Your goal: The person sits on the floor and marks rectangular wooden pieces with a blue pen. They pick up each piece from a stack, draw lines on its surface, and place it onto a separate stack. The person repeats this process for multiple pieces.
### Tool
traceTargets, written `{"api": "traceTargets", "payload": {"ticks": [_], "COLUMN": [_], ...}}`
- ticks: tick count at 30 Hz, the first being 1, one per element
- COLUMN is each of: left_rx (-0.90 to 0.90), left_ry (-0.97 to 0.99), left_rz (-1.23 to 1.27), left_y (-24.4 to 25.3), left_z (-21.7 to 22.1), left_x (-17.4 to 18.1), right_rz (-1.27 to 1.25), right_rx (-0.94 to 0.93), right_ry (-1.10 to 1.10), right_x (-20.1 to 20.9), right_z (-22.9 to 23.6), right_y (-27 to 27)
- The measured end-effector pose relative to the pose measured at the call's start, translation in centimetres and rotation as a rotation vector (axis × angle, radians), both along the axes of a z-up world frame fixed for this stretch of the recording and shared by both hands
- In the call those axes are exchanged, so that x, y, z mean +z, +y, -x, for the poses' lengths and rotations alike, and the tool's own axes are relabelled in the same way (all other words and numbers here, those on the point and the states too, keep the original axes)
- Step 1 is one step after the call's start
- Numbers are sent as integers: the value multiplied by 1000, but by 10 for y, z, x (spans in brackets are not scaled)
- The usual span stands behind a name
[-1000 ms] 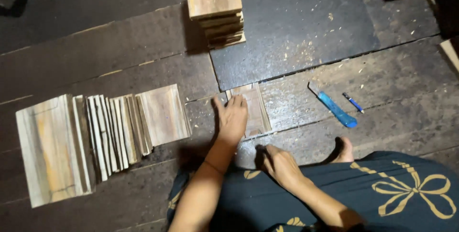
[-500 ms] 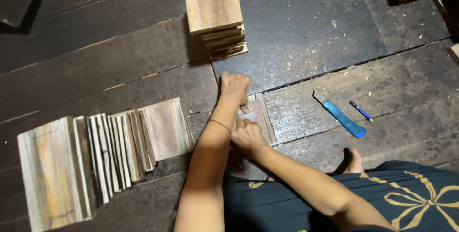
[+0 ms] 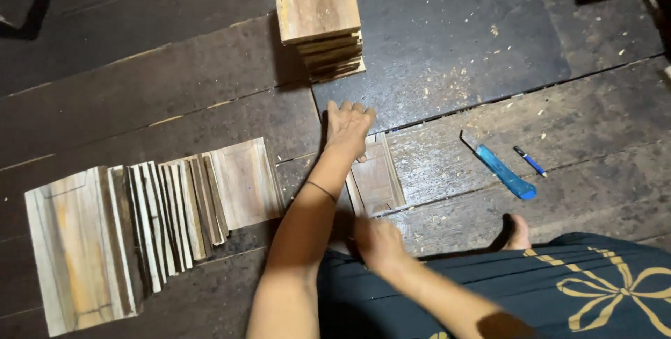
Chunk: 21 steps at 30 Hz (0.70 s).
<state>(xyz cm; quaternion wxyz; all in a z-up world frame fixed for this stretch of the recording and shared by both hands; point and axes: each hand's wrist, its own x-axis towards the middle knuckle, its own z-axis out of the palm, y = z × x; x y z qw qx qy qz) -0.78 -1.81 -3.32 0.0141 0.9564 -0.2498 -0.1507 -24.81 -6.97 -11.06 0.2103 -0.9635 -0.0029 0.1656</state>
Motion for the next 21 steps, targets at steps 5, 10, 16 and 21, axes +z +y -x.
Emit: {"api": "traceTargets", "payload": {"ticks": [5, 10, 16, 21], "left_rx": [77, 598, 993, 1045], "left_ry": [-101, -68, 109, 196], "left_rz": [105, 627, 931, 998], "left_y": [14, 38, 49, 47], "left_z": [26, 122, 209, 219], "left_x": [-20, -6, -7, -20], "right_rz": [13, -28, 126, 225], "right_rx": [92, -41, -2, -238], "right_ry": [-71, -496, -648, -773], "right_x": [12, 36, 19, 5], "right_z": [25, -30, -62, -57], "right_y": [-48, -46, -35, -94]}}
